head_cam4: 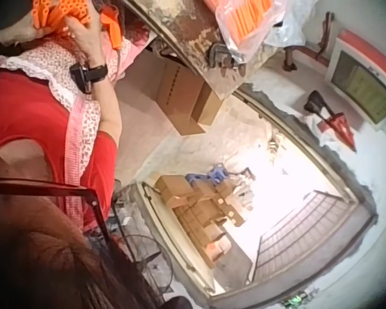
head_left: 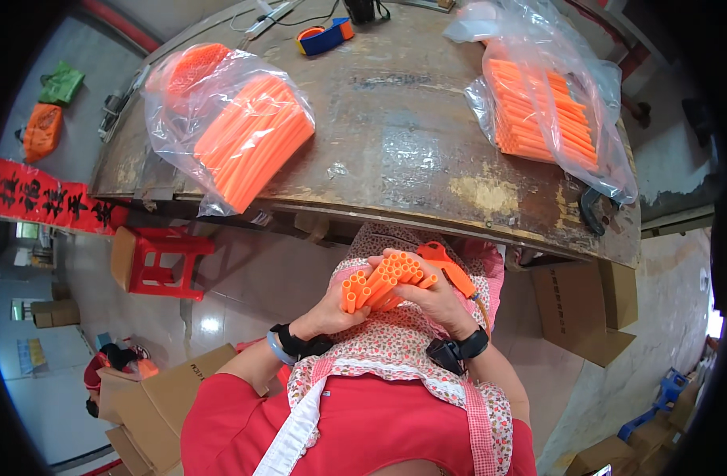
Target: The person gathers and aligns plastic tubes into bundles by hand, applies a handheld heating tool to the ends, and places the bundled tubes into plastic bags on the table.
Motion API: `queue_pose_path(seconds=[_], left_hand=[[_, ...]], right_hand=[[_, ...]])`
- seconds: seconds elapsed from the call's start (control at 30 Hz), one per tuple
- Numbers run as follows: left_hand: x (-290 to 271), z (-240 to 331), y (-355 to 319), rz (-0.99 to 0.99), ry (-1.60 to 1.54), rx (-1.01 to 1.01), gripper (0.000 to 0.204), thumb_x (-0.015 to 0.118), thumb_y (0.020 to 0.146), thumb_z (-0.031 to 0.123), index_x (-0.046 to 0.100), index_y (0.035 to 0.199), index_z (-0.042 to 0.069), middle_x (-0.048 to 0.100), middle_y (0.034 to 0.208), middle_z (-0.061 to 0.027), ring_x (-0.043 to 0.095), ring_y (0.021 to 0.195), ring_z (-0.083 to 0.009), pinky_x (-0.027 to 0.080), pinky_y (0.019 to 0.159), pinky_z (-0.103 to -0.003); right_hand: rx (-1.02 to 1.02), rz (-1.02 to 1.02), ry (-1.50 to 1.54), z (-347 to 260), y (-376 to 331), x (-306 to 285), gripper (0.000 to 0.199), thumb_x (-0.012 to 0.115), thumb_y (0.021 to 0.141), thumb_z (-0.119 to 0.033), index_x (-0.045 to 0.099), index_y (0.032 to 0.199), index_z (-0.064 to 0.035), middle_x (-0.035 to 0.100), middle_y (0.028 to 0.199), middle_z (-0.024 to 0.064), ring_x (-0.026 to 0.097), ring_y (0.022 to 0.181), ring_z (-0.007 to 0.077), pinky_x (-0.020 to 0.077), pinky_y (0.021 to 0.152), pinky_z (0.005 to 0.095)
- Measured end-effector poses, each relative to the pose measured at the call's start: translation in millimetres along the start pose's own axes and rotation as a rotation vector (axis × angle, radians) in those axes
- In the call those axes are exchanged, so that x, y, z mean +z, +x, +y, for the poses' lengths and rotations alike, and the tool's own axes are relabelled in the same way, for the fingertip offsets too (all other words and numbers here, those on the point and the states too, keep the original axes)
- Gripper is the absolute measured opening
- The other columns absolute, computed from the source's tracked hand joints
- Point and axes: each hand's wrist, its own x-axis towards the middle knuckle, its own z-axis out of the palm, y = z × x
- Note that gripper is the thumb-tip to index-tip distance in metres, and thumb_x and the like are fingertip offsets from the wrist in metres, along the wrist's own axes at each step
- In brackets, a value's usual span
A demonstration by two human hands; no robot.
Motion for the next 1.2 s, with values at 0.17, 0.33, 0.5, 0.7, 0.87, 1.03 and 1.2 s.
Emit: queue_pose_path(seconds=[0.17, 0.33, 0.5, 0.7, 0.87, 1.03, 1.2], left_hand=[[-1, 5, 2, -0.006, -0.140, -0.041, 0.058, 0.065, 0.077, 0.001, 0.047, 0.132, 0.004, 0.057, 0.116, -0.0083, 0.054, 0.105, -0.0177, 0.042, 0.094, -0.033], [-2, 13, 6, -0.022, -0.187, -0.034, 0.060, 0.065, 0.076, 0.000, 0.046, 0.133, 0.004, 0.057, 0.118, -0.0083, 0.054, 0.108, -0.0163, 0.042, 0.095, -0.032], [-3, 16, 7, -0.035, -0.268, -0.094, 0.059, 0.065, 0.076, 0.000, 0.047, 0.132, 0.003, 0.056, 0.121, -0.0080, 0.053, 0.109, -0.0155, 0.042, 0.096, -0.032], [-2, 9, 8, 0.007, -0.192, -0.045, 0.050, 0.065, 0.079, 0.001, 0.051, 0.127, 0.003, 0.058, 0.117, -0.0069, 0.055, 0.106, -0.0148, 0.044, 0.094, -0.032], [8, 24, 12, 0.012, -0.150, -0.129, 0.048, 0.069, 0.085, 0.009, 0.051, 0.129, 0.003, 0.061, 0.118, -0.0093, 0.058, 0.108, -0.0178, 0.046, 0.095, -0.032], [8, 23, 13, 0.021, -0.069, -0.078, 0.049, 0.072, 0.086, 0.013, 0.051, 0.128, 0.002, 0.062, 0.116, -0.0095, 0.059, 0.107, -0.0177, 0.047, 0.093, -0.031], [9, 24, 12, 0.000, -0.121, -0.093, 0.049, 0.071, 0.086, 0.013, 0.051, 0.129, 0.002, 0.061, 0.118, -0.0093, 0.057, 0.110, -0.0176, 0.046, 0.094, -0.031]], right_hand=[[0.022, 0.022, -0.002, -2, -1, 2, 0.055, 0.058, 0.089, 0.000, 0.038, 0.139, 0.0004, 0.053, 0.135, 0.0154, 0.053, 0.123, 0.0248, 0.0404, 0.106, 0.0378], [0.045, 0.058, 0.015, -2, -1, 2, 0.055, 0.059, 0.088, 0.000, 0.038, 0.139, 0.0006, 0.054, 0.133, 0.0148, 0.053, 0.123, 0.0244, 0.0404, 0.106, 0.0378], [0.052, 0.063, 0.000, 0, -1, 1, 0.056, 0.059, 0.088, 0.000, 0.037, 0.140, 0.0007, 0.054, 0.133, 0.0151, 0.053, 0.123, 0.0247, 0.0405, 0.106, 0.0378], [0.021, 0.081, -0.046, 4, 0, 3, 0.060, 0.066, 0.086, -0.003, 0.040, 0.140, -0.0011, 0.057, 0.126, 0.0078, 0.054, 0.114, 0.0130, 0.0437, 0.098, 0.0285], [-0.104, 0.147, -0.200, 8, 8, 13, 0.059, 0.072, 0.082, -0.006, 0.045, 0.134, -0.0021, 0.059, 0.118, 0.0049, 0.055, 0.108, 0.0097, 0.0456, 0.092, 0.0255], [-0.051, 0.162, -0.171, 12, 9, 8, 0.045, 0.070, 0.082, -0.005, 0.051, 0.123, -0.0043, 0.060, 0.108, 0.0015, 0.057, 0.098, 0.0072, 0.0472, 0.085, 0.0231], [-0.041, 0.149, -0.143, 12, 7, 7, 0.044, 0.069, 0.083, -0.005, 0.051, 0.123, -0.0043, 0.060, 0.109, 0.0017, 0.056, 0.099, 0.0071, 0.0473, 0.086, 0.0232]])
